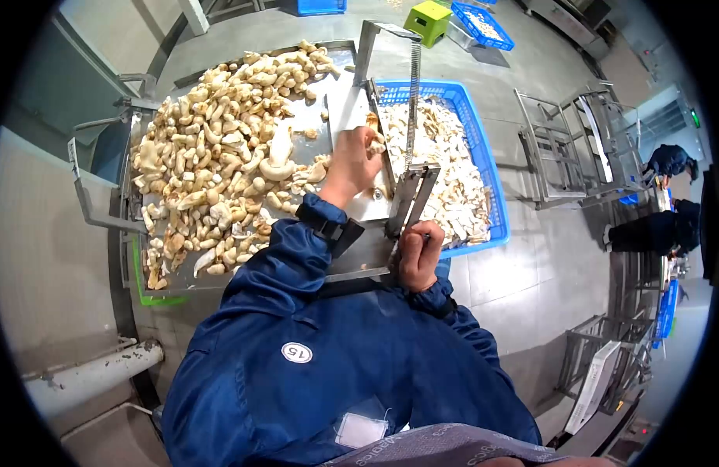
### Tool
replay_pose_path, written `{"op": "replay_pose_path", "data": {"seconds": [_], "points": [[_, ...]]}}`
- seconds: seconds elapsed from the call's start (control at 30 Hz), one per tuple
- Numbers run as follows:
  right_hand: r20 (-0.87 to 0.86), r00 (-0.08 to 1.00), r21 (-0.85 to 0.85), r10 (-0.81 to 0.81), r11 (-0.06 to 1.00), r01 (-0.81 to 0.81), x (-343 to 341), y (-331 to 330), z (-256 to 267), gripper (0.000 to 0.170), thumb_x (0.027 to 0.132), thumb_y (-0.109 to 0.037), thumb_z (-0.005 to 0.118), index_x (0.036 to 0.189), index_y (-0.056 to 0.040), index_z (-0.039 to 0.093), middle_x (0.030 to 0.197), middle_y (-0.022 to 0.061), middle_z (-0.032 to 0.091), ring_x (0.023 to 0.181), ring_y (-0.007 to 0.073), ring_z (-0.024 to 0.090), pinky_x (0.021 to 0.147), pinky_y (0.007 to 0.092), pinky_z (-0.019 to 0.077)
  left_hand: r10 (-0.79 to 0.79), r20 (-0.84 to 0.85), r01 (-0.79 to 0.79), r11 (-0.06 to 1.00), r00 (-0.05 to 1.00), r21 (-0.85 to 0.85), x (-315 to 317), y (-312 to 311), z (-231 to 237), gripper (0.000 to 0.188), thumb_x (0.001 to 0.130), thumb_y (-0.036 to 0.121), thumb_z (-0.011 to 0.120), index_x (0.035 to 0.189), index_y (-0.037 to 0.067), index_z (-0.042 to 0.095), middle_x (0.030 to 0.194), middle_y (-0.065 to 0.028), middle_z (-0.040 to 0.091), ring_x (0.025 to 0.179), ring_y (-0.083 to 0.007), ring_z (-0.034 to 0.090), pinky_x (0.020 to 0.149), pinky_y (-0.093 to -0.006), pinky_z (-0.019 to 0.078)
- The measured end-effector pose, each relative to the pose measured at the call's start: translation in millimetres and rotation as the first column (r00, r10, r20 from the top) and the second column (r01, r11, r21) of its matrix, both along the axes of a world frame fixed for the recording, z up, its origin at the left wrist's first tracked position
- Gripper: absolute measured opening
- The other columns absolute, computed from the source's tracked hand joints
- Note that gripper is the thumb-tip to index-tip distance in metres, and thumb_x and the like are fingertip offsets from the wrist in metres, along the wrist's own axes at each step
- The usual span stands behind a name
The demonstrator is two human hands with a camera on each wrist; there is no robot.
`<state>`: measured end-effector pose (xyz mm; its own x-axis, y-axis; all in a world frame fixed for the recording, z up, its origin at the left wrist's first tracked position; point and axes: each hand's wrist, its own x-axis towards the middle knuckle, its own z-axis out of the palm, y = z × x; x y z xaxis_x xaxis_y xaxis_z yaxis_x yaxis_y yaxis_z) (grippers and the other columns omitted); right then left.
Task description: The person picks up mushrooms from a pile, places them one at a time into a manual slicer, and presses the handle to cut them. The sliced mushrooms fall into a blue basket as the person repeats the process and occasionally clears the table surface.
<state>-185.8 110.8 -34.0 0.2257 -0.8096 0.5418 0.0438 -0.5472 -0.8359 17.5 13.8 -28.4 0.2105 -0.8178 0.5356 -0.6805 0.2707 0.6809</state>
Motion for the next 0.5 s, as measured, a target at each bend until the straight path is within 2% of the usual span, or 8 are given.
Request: {"op": "replay_pose_path", "data": {"seconds": [0.1,0.17,0.2,0.23,0.27,0.4,0.43,0.5], "points": [[-0.193,0.97,-0.206,-0.147,0.973,0.107,0,-2,21,0.014,0.101,-0.009,0.046,0.113,-0.0052,0.041,0.084,0.0049,0.047,0.062,0.0106,0.042,0.057,0.0233,0.0384,-0.091,-0.113,0.094,0.995,0.989,0.029,-3,1,6,0.039,0.079,0.013,0.073,0.11,0.002,0.053,0.096,-0.0166,0.06,0.087,-0.0292,0.062,0.076,-0.0382,0.0519],[-0.017,0.999,0.022,-0.027,0.999,0.028,-2,1,4,0.012,0.1,-0.008,0.045,0.111,-0.004,0.043,0.089,0.0057,0.048,0.071,0.0117,0.045,0.065,0.0266,0.0412,-0.131,-0.221,0.151,0.985,0.966,0.077,1,-17,-18,0.034,0.08,0.014,0.073,0.105,0.002,0.053,0.088,-0.0137,0.06,0.079,-0.0251,0.062,0.071,-0.0377,0.052],[-0.123,0.987,-0.017,-0.104,0.995,0.103,-4,1,4,0.012,0.101,-0.011,0.045,0.11,-0.0046,0.043,0.089,0.0051,0.047,0.073,0.0116,0.044,0.068,0.0274,0.0406,-0.051,-0.118,0.068,0.987,0.992,0.144,-2,-10,-4,0.03,0.08,0.014,0.071,0.103,0.002,0.055,0.089,-0.0136,0.061,0.078,-0.0257,0.061,0.07,-0.0388,0.0516],[-0.127,0.983,-0.085,-0.132,0.989,0.122,2,3,19,0.011,0.102,-0.013,0.044,0.109,-0.0052,0.041,0.088,0.0045,0.045,0.074,0.0112,0.043,0.069,0.0274,0.0395,0.188,0.165,-0.186,0.982,0.968,-0.029,-5,-7,-6,0.029,0.079,0.014,0.07,0.102,0.002,0.056,0.092,-0.0156,0.061,0.078,-0.0293,0.061,0.072,-0.0414,0.0519],[-0.151,0.976,-0.119,-0.159,0.983,0.142,-6,-4,-1,0.012,0.103,-0.016,0.042,0.107,-0.0055,0.041,0.089,0.0041,0.044,0.074,0.0109,0.042,0.068,0.028,0.0394,0.017,-0.01,-0.015,0.986,1.0,0.164,5,6,17,0.03,0.077,0.014,0.07,0.101,0.002,0.056,0.098,-0.0183,0.06,0.083,-0.0331,0.062,0.076,-0.0425,0.0518],[0.058,0.998,0.1,-0.002,0.995,-0.004,5,2,10,0.015,0.104,-0.025,0.042,0.108,-0.0109,0.04,0.084,0.0016,0.045,0.063,0.007,0.038,0.051,0.0199,0.0346,-0.033,-0.395,0.096,0.986,0.918,0.14,38,25,19,0.025,0.079,0.007,0.066,0.102,0.0,0.059,0.095,-0.0155,0.063,0.083,-0.0305,0.063,0.072,-0.0411,0.0525],[0.063,0.998,0.06,0.007,0.998,-0.011,9,0,13,0.015,0.104,-0.026,0.042,0.107,-0.012,0.039,0.082,0.0009,0.046,0.06,0.0063,0.037,0.047,0.0196,0.0324,-0.052,-0.669,0.226,0.958,0.742,0.176,46,45,32,0.022,0.08,0.007,0.065,0.1,0.002,0.06,0.095,-0.0128,0.065,0.082,-0.0262,0.064,0.07,-0.0401,0.0517],[0.06,0.998,0.035,-0.018,0.999,0.016,9,-2,8,0.016,0.104,-0.027,0.043,0.108,-0.0122,0.039,0.078,0.0016,0.045,0.056,0.0065,0.037,0.045,0.0205,0.0312,-0.125,-0.766,0.29,0.953,0.631,0.083,85,75,34,0.022,0.086,0.016,0.067,0.105,0.006,0.062,0.102,-0.0074,0.064,0.084,-0.0195,0.063,0.071,-0.0351,0.0531]]}}
